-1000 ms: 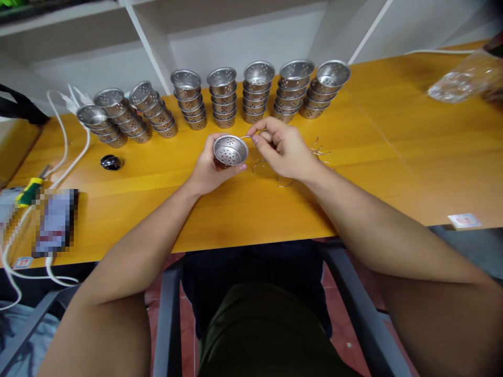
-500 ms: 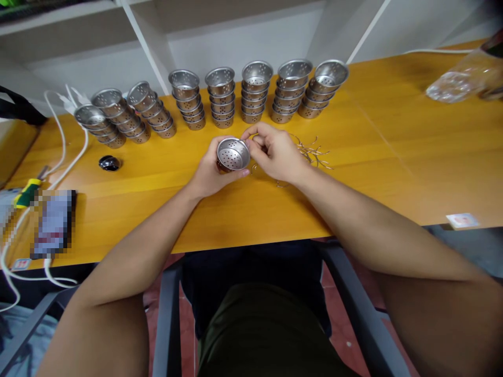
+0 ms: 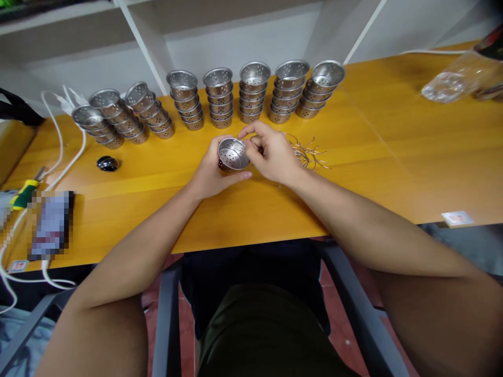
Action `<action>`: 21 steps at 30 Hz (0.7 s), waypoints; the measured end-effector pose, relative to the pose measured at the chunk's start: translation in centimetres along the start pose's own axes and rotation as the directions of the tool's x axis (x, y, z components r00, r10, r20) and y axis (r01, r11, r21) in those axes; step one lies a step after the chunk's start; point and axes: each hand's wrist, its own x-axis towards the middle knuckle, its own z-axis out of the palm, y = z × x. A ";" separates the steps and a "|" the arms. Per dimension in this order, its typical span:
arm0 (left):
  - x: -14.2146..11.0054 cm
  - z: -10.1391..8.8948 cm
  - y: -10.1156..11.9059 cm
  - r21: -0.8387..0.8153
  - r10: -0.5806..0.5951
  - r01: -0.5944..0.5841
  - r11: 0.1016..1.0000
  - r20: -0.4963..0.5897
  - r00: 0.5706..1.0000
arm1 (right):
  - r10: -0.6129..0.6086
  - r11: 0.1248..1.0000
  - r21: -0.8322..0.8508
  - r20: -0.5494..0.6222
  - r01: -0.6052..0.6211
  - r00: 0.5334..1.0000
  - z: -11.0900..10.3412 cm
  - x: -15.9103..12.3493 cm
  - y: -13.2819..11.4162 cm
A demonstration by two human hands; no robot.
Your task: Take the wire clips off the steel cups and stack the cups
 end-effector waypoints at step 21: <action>0.0 -1.3 0.9 -0.059 -0.051 0.054 0.997 0.051 0.997 | -0.120 0.860 0.505 0.342 -0.075 0.932 -2.0 0.7 -1.1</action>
